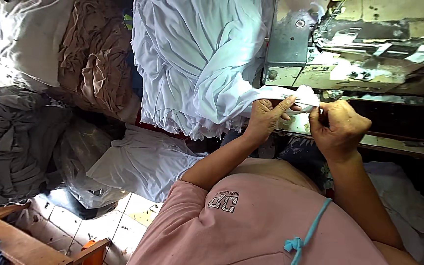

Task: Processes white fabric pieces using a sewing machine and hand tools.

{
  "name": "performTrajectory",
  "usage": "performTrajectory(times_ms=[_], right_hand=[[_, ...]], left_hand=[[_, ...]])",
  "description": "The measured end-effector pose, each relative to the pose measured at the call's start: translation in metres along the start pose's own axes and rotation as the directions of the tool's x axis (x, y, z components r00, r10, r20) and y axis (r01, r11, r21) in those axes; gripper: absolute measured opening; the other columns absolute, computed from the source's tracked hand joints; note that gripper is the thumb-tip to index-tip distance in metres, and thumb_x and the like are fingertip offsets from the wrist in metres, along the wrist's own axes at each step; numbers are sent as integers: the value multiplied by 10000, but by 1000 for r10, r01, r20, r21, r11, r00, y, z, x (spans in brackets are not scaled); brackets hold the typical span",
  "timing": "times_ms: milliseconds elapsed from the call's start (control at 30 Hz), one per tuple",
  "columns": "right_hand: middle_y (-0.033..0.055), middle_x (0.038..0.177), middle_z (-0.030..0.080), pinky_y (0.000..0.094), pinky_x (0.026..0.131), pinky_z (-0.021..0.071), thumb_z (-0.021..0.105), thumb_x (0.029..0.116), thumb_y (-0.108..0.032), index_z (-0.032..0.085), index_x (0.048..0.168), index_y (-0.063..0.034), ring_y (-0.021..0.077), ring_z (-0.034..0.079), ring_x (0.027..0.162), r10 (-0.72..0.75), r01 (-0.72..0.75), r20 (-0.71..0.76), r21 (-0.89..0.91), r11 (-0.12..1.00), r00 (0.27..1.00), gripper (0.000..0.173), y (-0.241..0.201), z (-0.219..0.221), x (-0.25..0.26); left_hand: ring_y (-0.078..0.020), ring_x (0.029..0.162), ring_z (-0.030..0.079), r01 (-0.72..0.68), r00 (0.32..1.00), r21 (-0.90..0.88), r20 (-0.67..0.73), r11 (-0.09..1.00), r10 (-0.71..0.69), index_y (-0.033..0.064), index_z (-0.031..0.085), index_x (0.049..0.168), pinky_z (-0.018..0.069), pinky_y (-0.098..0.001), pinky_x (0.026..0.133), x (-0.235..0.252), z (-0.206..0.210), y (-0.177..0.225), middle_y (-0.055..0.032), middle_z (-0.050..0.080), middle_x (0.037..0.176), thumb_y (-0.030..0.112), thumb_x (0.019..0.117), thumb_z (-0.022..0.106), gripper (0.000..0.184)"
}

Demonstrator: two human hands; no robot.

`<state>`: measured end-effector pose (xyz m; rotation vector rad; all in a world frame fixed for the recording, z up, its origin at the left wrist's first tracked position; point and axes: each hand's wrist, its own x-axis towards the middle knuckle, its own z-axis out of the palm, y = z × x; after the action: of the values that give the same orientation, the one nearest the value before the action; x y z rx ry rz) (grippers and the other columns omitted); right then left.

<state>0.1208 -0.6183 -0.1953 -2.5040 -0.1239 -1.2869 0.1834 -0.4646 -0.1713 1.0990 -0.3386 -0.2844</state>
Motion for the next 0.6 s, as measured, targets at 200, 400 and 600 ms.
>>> performTrajectory(times_ms=[200,400,600], right_hand=[[214,712,633,389,525,477,601,956,-16,657,867,87,306,627,597,4,-8,67,52,999,998,147,6,-3,-1],[244,802,659,465,595,497,664,987,-159,686,989,102,327,620,646,160,-221,383,121,968,910,262,14,-28,5],[-137,763,622,100,463,380,679,984,-251,725,901,-223,-64,462,530,149,-635,619,761,130,772,98,43,-34,-1]], left_hand=[[-103,716,737,126,990,-139,-42,982,-133,18,628,965,587,-227,587,1,5,-2,-76,754,854,-44,1027,495,160],[-107,730,748,37,999,-55,11,998,-36,11,638,988,614,-246,624,3,1,-1,-71,762,859,-45,1025,504,150],[-10,528,607,-30,998,66,65,997,26,40,617,942,466,-152,482,6,-5,-11,-18,710,691,22,1051,499,161]])
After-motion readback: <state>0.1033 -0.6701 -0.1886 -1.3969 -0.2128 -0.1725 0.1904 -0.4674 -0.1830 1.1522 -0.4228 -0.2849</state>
